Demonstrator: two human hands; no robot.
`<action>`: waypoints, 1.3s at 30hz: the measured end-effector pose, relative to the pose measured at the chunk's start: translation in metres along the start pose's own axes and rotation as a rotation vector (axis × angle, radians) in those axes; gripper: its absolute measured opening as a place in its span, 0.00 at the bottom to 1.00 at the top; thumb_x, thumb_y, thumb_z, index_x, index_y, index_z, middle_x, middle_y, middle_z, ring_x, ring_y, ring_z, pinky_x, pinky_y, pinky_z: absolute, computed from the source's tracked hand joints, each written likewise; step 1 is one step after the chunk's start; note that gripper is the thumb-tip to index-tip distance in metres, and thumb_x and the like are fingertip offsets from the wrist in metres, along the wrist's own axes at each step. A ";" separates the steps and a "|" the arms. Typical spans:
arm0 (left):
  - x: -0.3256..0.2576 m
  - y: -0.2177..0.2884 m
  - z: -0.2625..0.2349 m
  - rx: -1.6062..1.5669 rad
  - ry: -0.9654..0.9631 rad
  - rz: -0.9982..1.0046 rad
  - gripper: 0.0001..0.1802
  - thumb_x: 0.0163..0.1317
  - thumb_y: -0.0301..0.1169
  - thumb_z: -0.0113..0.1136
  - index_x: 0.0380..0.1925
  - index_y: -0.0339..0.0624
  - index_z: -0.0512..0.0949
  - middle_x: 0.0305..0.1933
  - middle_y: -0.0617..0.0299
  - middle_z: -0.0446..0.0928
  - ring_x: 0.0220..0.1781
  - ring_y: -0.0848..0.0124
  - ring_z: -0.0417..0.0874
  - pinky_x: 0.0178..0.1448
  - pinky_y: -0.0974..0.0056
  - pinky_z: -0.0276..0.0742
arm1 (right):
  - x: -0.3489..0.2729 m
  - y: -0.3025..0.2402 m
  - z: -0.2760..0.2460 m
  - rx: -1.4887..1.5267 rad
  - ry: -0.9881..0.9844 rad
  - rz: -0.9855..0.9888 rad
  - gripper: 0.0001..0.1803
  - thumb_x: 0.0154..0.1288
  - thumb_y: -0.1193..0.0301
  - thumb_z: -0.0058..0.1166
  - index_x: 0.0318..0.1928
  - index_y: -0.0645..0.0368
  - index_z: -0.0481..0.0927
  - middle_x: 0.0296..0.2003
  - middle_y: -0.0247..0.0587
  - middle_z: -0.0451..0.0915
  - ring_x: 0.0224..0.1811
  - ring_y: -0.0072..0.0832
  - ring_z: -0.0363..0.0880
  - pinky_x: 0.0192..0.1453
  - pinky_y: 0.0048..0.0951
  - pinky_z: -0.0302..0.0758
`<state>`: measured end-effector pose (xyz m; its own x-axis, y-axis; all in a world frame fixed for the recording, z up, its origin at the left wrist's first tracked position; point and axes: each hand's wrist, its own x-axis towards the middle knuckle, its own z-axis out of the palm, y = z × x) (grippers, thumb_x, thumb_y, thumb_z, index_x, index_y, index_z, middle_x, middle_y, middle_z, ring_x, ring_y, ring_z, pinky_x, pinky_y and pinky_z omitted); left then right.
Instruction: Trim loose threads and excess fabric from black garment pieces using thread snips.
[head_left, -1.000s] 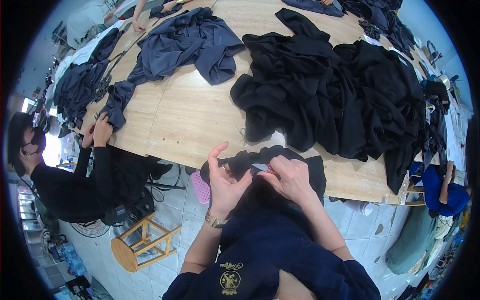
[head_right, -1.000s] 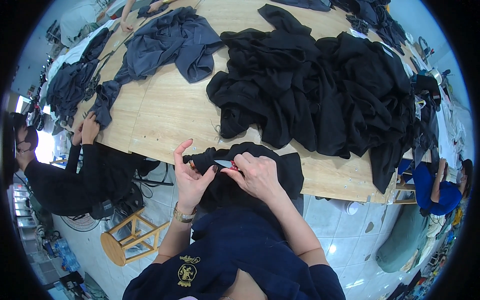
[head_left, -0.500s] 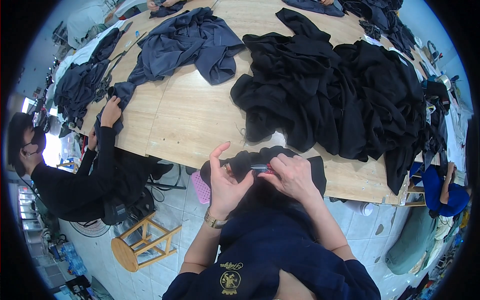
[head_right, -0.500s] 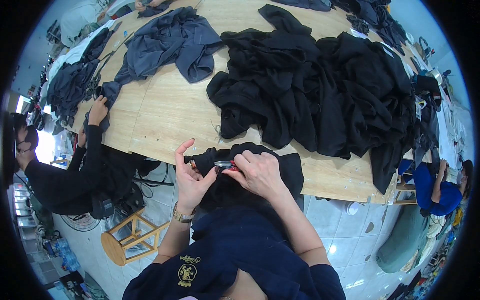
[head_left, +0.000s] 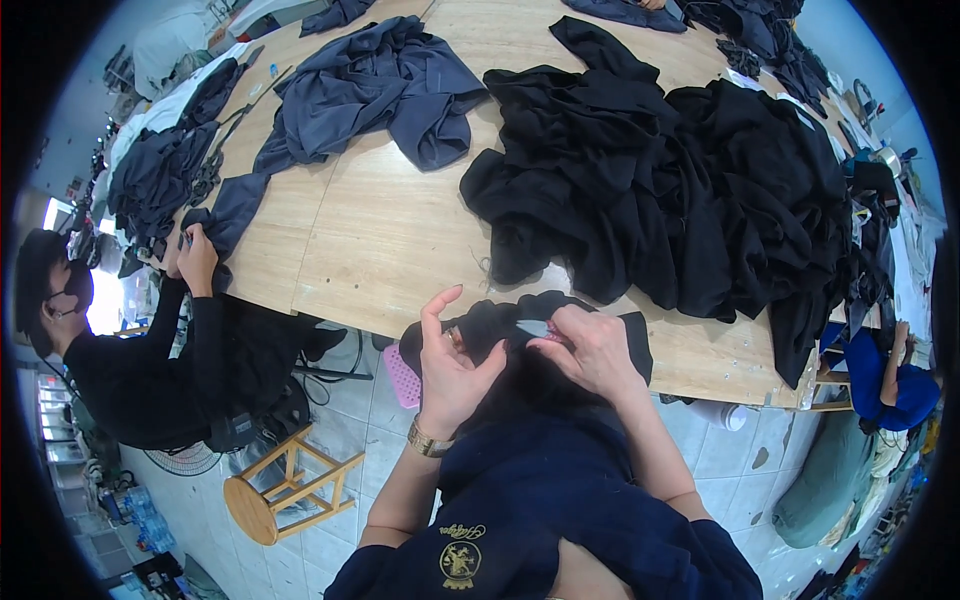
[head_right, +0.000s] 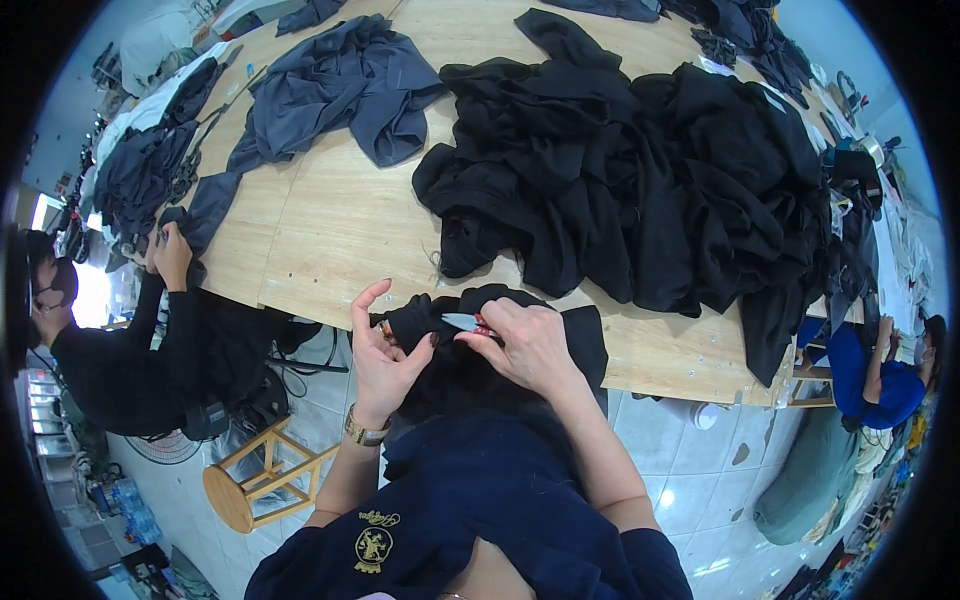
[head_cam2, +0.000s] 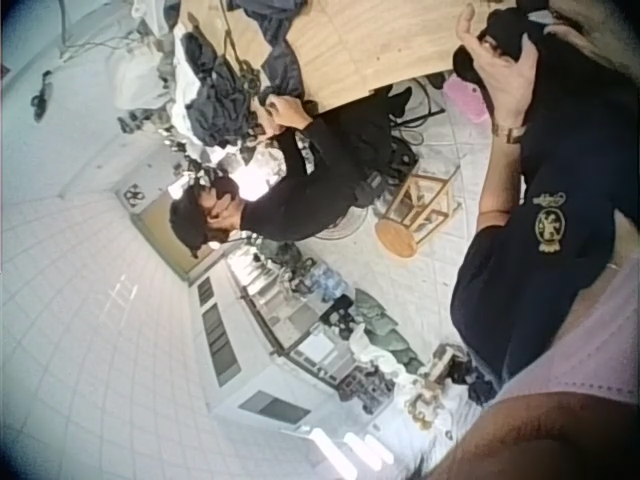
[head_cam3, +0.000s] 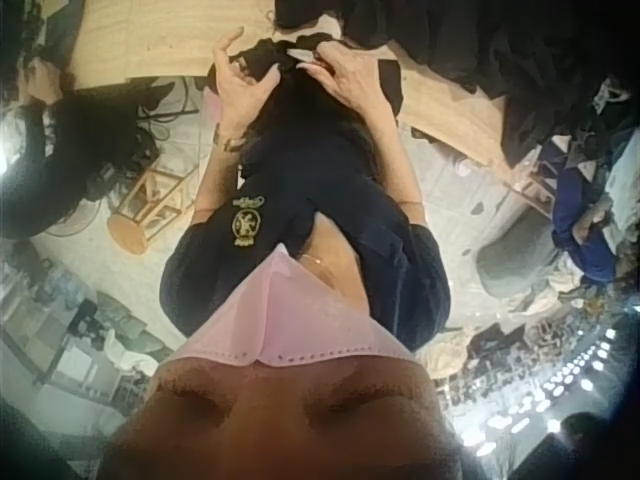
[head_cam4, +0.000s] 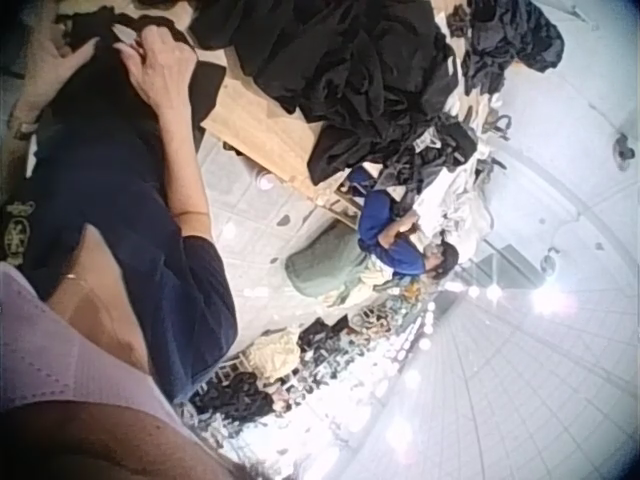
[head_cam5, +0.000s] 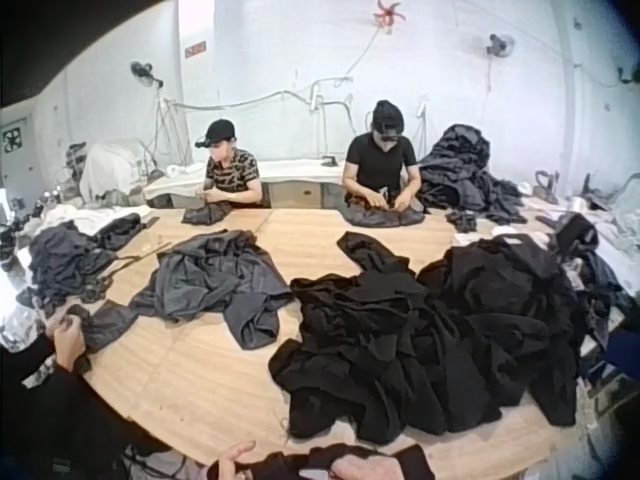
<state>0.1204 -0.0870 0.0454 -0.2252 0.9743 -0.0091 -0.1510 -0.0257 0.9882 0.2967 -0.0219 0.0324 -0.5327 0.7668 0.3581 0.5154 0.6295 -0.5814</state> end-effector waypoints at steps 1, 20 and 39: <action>0.000 0.000 0.000 0.000 -0.002 0.000 0.40 0.51 0.12 0.59 0.61 0.43 0.51 0.42 0.53 0.76 0.44 0.73 0.79 0.49 0.72 0.76 | -0.001 0.000 0.001 0.001 -0.042 -0.018 0.20 0.56 0.54 0.58 0.25 0.56 0.70 0.21 0.36 0.71 0.19 0.35 0.72 0.23 0.32 0.66; -0.006 0.013 0.005 0.417 0.071 -0.001 0.36 0.48 0.19 0.63 0.58 0.40 0.59 0.28 0.62 0.76 0.24 0.85 0.72 0.24 0.79 0.65 | 0.001 -0.001 0.002 -0.063 -0.127 -0.069 0.20 0.57 0.52 0.56 0.24 0.55 0.70 0.21 0.36 0.71 0.19 0.34 0.73 0.24 0.32 0.66; -0.006 0.008 0.004 0.514 0.085 0.053 0.37 0.47 0.19 0.64 0.58 0.42 0.59 0.29 0.66 0.78 0.15 0.92 0.60 0.17 0.83 0.51 | 0.000 -0.003 0.001 -0.003 -0.166 -0.023 0.20 0.56 0.53 0.57 0.24 0.56 0.70 0.21 0.37 0.71 0.20 0.36 0.73 0.26 0.33 0.66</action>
<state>0.1240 -0.0919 0.0534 -0.3000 0.9526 0.0514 0.3494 0.0596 0.9351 0.2944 -0.0239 0.0339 -0.6473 0.7216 0.2456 0.5037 0.6468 -0.5727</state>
